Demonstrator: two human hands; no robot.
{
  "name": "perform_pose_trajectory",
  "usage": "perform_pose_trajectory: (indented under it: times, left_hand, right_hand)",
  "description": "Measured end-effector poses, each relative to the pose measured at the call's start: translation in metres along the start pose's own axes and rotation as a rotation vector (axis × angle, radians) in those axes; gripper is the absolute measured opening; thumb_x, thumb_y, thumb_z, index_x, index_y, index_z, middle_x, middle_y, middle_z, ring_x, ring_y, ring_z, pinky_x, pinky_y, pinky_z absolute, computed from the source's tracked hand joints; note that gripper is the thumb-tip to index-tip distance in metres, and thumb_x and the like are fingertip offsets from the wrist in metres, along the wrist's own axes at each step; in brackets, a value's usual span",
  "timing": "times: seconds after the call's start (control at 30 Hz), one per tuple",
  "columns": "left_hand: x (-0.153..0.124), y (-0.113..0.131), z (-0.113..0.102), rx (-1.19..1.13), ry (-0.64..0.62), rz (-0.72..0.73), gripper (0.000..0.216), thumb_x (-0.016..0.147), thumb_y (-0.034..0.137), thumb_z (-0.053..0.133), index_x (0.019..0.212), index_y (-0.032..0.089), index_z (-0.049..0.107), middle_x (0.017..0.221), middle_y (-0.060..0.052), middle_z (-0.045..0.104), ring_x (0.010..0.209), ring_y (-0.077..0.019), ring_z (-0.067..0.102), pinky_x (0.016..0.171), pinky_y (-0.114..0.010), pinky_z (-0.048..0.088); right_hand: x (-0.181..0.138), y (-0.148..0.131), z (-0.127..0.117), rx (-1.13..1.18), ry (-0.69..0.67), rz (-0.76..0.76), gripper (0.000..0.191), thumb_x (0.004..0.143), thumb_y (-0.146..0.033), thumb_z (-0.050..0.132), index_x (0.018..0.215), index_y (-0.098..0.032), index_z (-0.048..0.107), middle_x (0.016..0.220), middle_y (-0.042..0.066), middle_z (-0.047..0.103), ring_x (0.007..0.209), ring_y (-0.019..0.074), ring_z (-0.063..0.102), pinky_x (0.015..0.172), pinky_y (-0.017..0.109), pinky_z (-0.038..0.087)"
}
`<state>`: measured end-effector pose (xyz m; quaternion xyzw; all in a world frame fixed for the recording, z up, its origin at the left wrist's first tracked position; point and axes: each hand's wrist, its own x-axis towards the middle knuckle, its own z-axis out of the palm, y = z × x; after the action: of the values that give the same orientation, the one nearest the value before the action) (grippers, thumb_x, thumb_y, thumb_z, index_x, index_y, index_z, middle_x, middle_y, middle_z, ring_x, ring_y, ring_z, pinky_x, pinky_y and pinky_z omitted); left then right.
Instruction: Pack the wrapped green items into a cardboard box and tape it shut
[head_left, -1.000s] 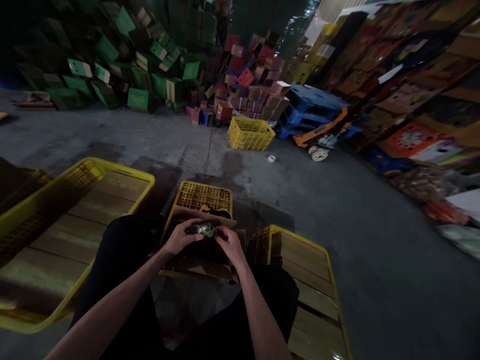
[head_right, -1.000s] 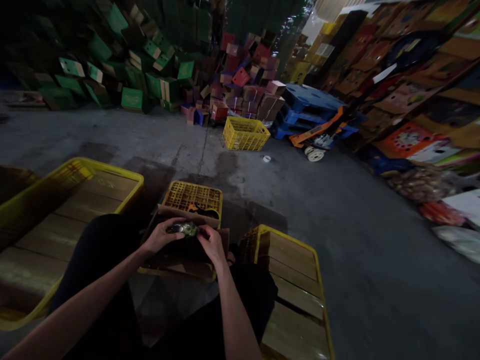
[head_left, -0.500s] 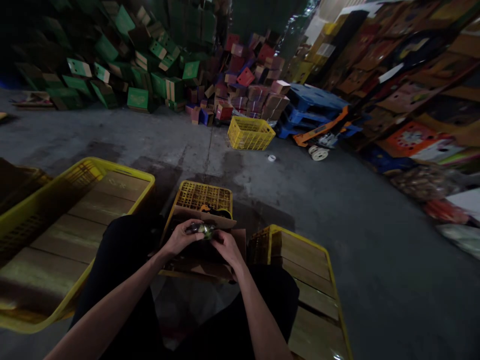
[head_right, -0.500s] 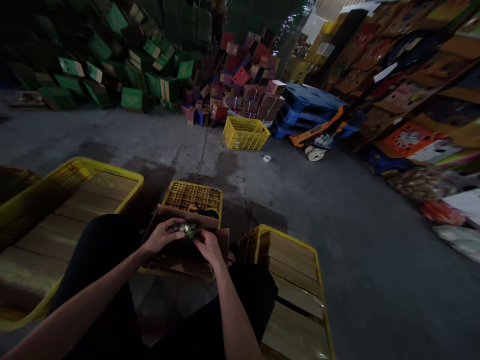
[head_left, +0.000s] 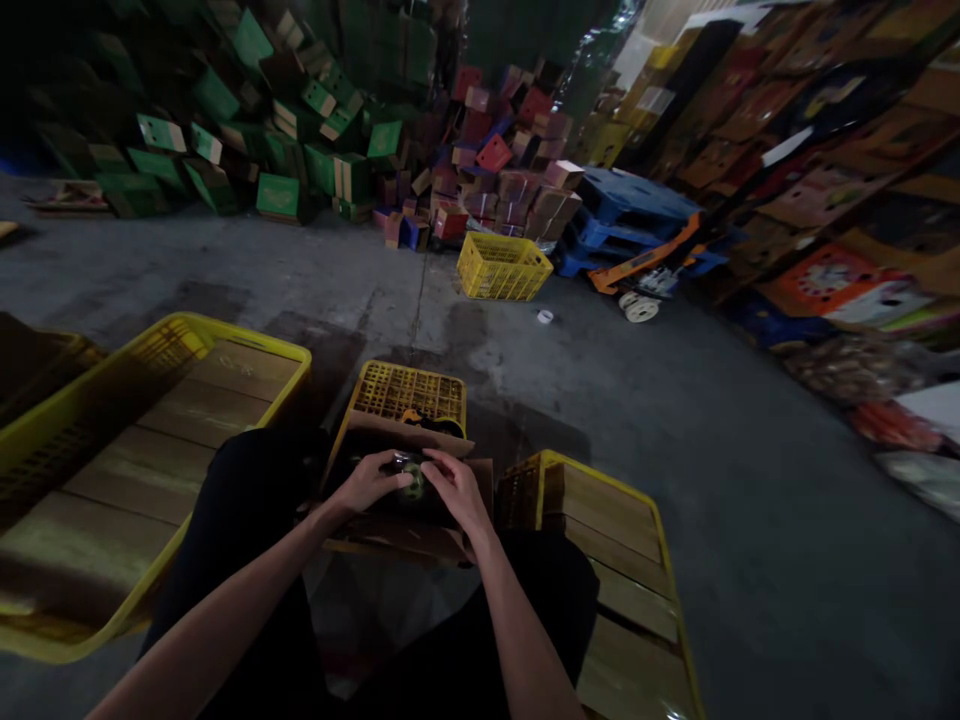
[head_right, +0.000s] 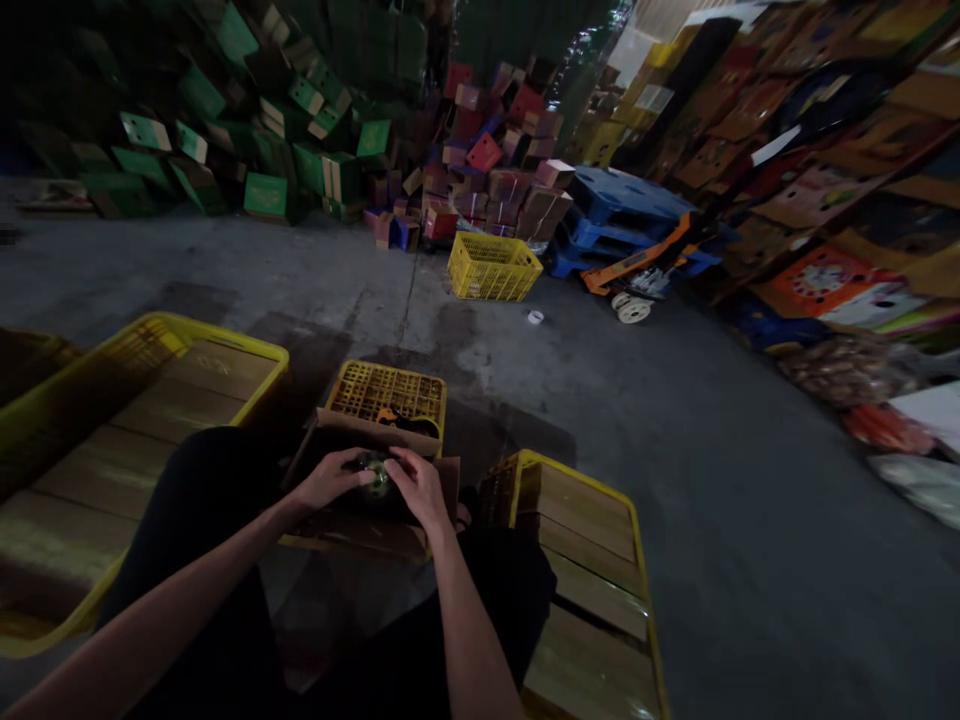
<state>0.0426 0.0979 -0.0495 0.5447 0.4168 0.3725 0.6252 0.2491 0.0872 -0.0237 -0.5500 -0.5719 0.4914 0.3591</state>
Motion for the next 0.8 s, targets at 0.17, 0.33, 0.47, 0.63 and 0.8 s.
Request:
perform_pose_trajectory:
  times: [0.17, 0.33, 0.47, 0.63, 0.8]
  left_hand:
    - [0.000, -0.001, 0.002, -0.022, 0.003, -0.036, 0.050, 0.076, 0.050, 0.076, 0.111, 0.014, 0.071, 0.103, -0.008, 0.074, 0.094, -0.0256, 0.068, 0.086, -0.035, 0.053]
    - [0.001, -0.006, 0.002, -0.090, -0.020, -0.066, 0.054, 0.074, 0.047, 0.079, 0.116, 0.015, 0.068, 0.111, -0.010, 0.073, 0.102, -0.0277, 0.067, 0.092, -0.038, 0.052]
    - [0.001, -0.010, 0.002, -0.092, -0.080, -0.054, 0.058, 0.072, 0.042, 0.082, 0.121, 0.015, 0.065, 0.116, -0.010, 0.072, 0.108, -0.0283, 0.065, 0.097, -0.039, 0.050]
    - [0.002, -0.008, -0.002, -0.009, 0.039, -0.023, 0.056, 0.074, 0.039, 0.078, 0.122, 0.015, 0.065, 0.114, -0.010, 0.072, 0.103, -0.0274, 0.066, 0.092, -0.037, 0.050]
    - [0.005, -0.007, -0.007, 0.058, 0.122, 0.030, 0.051, 0.074, 0.038, 0.078, 0.118, 0.015, 0.066, 0.105, -0.008, 0.073, 0.099, -0.0252, 0.066, 0.092, -0.036, 0.049]
  right_hand:
    - [0.000, 0.000, -0.004, -0.089, 0.013, -0.026, 0.032, 0.088, -0.050, 0.062, 0.096, -0.023, 0.078, 0.092, 0.005, 0.077, 0.089, 0.0265, 0.070, 0.078, 0.035, 0.054]
    - [0.003, 0.005, -0.005, -0.058, 0.066, -0.019, 0.033, 0.087, -0.051, 0.062, 0.090, -0.022, 0.076, 0.091, 0.006, 0.076, 0.086, 0.0260, 0.070, 0.075, 0.034, 0.055]
    - [0.005, 0.012, -0.005, 0.011, 0.118, 0.011, 0.032, 0.086, -0.052, 0.063, 0.088, -0.022, 0.073, 0.090, 0.007, 0.074, 0.085, 0.0259, 0.069, 0.075, 0.035, 0.057]
    - [0.006, 0.015, -0.004, 0.183, 0.106, 0.055, 0.032, 0.083, -0.052, 0.066, 0.095, -0.023, 0.069, 0.094, 0.005, 0.072, 0.087, 0.0251, 0.069, 0.075, 0.037, 0.061]
    - [0.006, 0.010, -0.003, 0.202, 0.096, 0.043, 0.037, 0.081, -0.047, 0.070, 0.109, -0.023, 0.067, 0.107, 0.006, 0.073, 0.099, 0.0259, 0.069, 0.083, 0.037, 0.059]
